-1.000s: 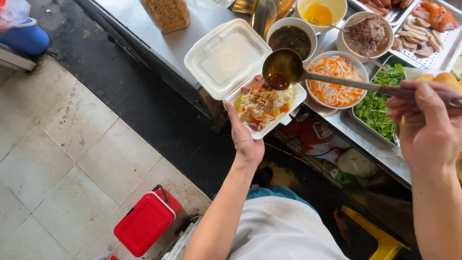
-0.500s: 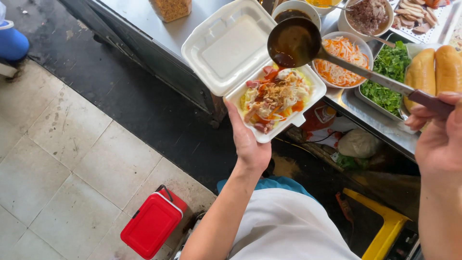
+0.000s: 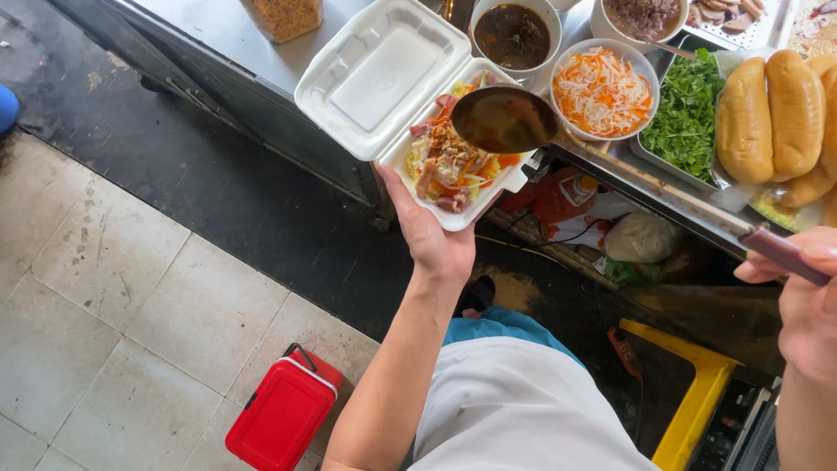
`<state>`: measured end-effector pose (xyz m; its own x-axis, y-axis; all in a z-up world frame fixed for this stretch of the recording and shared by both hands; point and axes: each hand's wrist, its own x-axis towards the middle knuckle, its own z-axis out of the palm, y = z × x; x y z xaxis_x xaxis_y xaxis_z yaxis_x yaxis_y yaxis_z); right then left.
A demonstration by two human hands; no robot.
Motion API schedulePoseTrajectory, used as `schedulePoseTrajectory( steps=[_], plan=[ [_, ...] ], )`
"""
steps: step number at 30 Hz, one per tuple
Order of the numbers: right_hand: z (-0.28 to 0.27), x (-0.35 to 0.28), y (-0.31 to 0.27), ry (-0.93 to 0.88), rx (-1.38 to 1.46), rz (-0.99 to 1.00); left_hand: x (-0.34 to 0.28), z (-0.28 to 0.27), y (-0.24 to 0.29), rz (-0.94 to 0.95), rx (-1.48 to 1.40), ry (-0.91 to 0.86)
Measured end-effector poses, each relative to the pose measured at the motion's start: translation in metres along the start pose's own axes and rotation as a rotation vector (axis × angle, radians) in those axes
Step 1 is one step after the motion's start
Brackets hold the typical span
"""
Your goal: Preparing and packaging Vietnamese sandwiches (Banh Mi) with various meats and vegetables at a food stall.
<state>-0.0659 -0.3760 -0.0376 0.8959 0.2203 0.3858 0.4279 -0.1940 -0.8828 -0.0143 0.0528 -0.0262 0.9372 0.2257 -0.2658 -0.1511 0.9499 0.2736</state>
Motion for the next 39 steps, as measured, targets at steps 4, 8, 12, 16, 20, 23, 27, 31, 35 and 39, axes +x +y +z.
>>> schedulePoseTrajectory(
  steps=[4, 8, 12, 16, 20, 23, 27, 31, 35, 39],
  plan=[
    [0.031, 0.022, -0.035, -0.105, -0.042, -0.297, -0.007, 0.014, 0.001, 0.035, 0.08, 0.003],
    [0.032, 0.02, -0.03, -0.019, -0.235, -0.26, -0.01, 0.006, 0.0, -0.039, 0.008, 0.029],
    [0.061, 0.066, -0.048, 0.037, -0.306, -0.416, -0.008, 0.003, 0.0, -0.072, 0.004, 0.042],
    [0.108, 0.12, -0.073, 0.302, -0.072, 0.003, -0.003, 0.003, -0.006, -0.021, -0.007, -0.003],
    [0.117, 0.181, -0.02, 0.428, 0.245, 0.228, 0.006, 0.007, -0.013, 0.072, -0.014, -0.038],
    [0.129, 0.201, 0.037, 0.32, 0.013, 0.13, 0.001, 0.011, -0.021, 0.112, 0.026, -0.103],
    [0.154, 0.223, 0.072, 0.203, -0.145, 0.024, -0.008, 0.009, -0.032, 0.213, 0.088, -0.241],
    [0.166, 0.233, 0.105, 0.208, -0.199, 0.036, -0.006, -0.012, -0.04, 0.129, 0.107, -0.149],
    [0.159, 0.229, 0.116, 0.068, -0.096, 0.423, -0.004, -0.008, -0.049, 0.024, 0.174, -0.015],
    [0.12, 0.193, 0.09, 0.11, -0.328, 0.424, 0.021, -0.044, -0.072, -0.012, 0.212, -0.105]
  ],
)
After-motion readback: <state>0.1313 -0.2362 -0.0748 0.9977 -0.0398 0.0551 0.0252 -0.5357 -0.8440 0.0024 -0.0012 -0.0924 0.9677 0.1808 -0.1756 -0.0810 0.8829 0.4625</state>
